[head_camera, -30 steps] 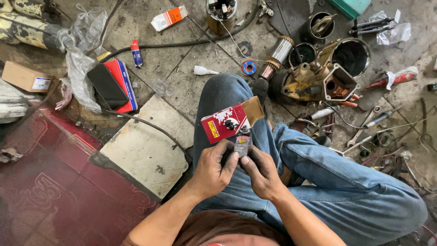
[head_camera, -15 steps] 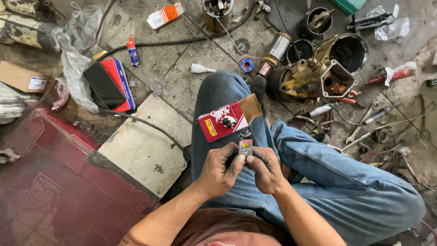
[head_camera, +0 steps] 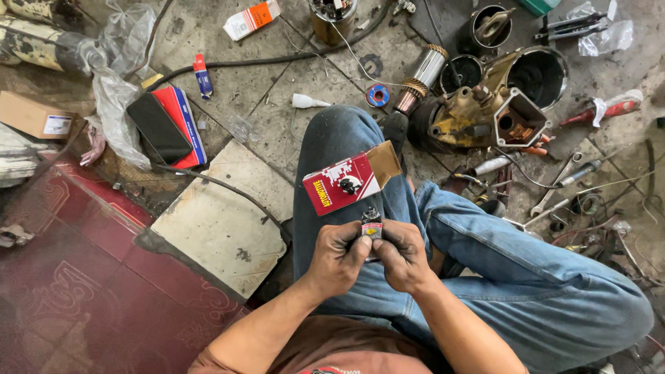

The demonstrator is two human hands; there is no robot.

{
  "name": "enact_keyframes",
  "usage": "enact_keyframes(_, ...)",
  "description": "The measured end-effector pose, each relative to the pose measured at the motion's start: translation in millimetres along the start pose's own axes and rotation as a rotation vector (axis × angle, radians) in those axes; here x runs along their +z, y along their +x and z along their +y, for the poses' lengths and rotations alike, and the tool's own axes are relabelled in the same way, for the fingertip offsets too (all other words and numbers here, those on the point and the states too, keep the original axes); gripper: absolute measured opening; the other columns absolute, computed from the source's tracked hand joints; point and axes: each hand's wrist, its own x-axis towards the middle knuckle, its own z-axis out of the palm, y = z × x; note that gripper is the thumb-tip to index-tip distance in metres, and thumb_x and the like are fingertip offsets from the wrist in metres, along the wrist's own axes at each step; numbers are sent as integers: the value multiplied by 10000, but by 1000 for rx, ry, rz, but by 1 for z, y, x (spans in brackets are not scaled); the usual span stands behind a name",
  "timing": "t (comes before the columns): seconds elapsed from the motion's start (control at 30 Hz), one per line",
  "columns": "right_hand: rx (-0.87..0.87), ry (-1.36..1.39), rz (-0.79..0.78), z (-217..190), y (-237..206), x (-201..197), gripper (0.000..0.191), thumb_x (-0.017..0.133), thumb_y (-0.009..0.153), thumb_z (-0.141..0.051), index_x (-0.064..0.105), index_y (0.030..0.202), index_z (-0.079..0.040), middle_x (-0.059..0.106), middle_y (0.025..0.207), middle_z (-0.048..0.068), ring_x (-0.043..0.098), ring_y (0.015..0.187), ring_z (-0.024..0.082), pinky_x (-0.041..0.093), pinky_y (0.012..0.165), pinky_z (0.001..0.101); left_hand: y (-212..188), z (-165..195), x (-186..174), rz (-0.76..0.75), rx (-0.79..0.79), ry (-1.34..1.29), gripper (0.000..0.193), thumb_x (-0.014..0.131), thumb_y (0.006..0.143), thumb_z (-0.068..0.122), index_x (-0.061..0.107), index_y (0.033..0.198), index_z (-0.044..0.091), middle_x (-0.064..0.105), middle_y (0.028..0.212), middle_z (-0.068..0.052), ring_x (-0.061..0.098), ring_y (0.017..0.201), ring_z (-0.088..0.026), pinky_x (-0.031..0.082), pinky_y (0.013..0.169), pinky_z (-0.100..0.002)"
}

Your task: The person sits on the floor and uses a soldering iron to solder wires onto a motor component. They then open a small box and remove a small part, inspecting it closely.

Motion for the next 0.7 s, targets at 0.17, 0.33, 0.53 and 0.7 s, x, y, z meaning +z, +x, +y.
enact_keyframes(0.17,-87,-167,-104,-8,7,-9,183,534,962,-76,653,1053,28,675,849,138,682,726,272,534,681,333,-4,2,-6,24,35,200,208,559,1077,185,589,946,26,606,717,-93,610,632,-160,483,592,-328)
enact_keyframes(0.33,-98,-216,-83,-12,6,-9,147,540,950,-79,646,994,12,662,828,128,666,703,284,529,671,341,-4,3,-3,17,127,174,209,547,1070,188,618,965,21,613,749,-100,611,630,-170,489,594,-326)
enact_keyframes(0.53,-104,-102,-56,-2,5,-2,156,543,950,-87,668,988,-2,673,818,125,680,689,275,521,650,349,-3,-2,2,47,12,46,221,566,1051,159,637,902,13,586,666,-85,529,600,-149,452,560,-322)
enact_keyframes(0.7,-60,-165,-152,-3,6,-14,180,525,960,-91,665,1010,11,665,814,135,669,690,286,525,650,356,-4,3,-1,69,-40,181,193,559,1025,169,604,911,20,572,637,-67,561,552,-131,442,536,-315)
